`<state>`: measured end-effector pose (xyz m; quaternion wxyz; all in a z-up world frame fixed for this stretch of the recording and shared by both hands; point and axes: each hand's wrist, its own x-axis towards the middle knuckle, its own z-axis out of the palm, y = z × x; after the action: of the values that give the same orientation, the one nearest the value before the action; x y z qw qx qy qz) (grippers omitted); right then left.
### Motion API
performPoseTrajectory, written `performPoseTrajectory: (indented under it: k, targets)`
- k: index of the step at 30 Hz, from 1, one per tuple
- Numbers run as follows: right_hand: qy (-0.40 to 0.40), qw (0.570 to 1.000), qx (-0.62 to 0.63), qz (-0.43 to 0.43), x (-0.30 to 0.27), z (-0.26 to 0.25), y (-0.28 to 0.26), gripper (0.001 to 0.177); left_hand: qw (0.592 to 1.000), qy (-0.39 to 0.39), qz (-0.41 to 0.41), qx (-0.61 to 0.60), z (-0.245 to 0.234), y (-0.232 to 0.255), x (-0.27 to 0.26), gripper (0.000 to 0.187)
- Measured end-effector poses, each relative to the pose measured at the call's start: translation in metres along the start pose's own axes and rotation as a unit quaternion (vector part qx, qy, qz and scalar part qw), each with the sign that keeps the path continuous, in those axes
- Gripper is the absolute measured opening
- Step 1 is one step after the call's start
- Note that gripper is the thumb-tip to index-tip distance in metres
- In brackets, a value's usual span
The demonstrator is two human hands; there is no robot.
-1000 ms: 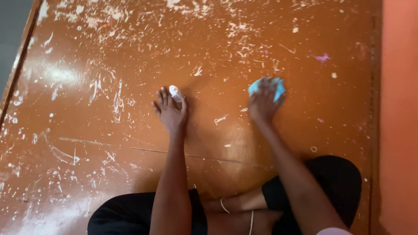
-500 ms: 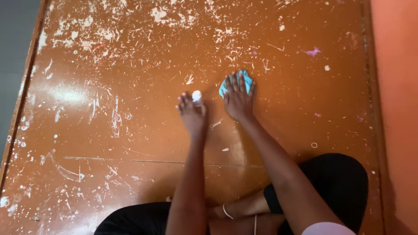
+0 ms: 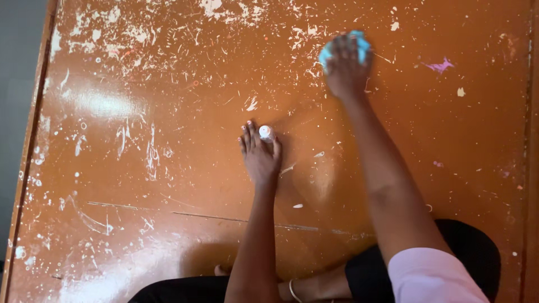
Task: The person sits cross-legged on a bed and cleans a large orange surface using a blue cloth and a white bottle. They repeatedly apply liquid from the bottle and wipe the surface in circular and back-and-forth motions.
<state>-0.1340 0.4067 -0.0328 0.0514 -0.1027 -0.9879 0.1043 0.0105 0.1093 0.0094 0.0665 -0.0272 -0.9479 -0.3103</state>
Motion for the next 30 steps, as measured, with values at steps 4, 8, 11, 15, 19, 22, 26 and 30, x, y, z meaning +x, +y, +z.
performPoseTrajectory:
  k: [4,8,11,15,19,22,26,30]
  targets:
    - [0.054,0.998,0.003,0.038,-0.026,-0.008,0.063,0.058,1.000,0.011,0.002,-0.004,0.000,-0.001,-0.002,0.076]
    - [0.073,0.991,-0.019,0.110,-0.076,-0.021,0.104,0.060,1.000,0.008,0.016,0.015,0.000,-0.002,-0.003,0.077]
    - [0.068,0.986,-0.040,0.147,-0.122,-0.028,0.108,0.062,1.000,0.009,0.010,-0.013,0.003,-0.006,-0.004,0.075]
    - [0.053,0.979,-0.039,0.191,-0.181,-0.031,0.082,0.066,1.000,0.008,0.021,0.000,0.005,-0.011,-0.004,0.072]
    - [0.060,0.981,-0.028,0.183,-0.239,-0.029,0.035,0.066,0.999,0.011,0.020,-0.036,0.002,-0.014,-0.006,0.073]
    - [0.053,0.986,-0.056,0.146,-0.270,-0.028,-0.012,0.068,0.998,0.005,0.008,-0.063,0.001,-0.014,-0.005,0.072]
    - [0.061,0.991,-0.054,0.104,-0.287,-0.030,-0.060,0.065,0.999,0.009,0.034,-0.040,0.005,-0.024,-0.004,0.070]
    - [0.072,0.995,-0.048,0.053,-0.277,-0.039,-0.064,0.062,0.998,0.009,0.043,-0.048,0.011,-0.028,-0.002,0.072]
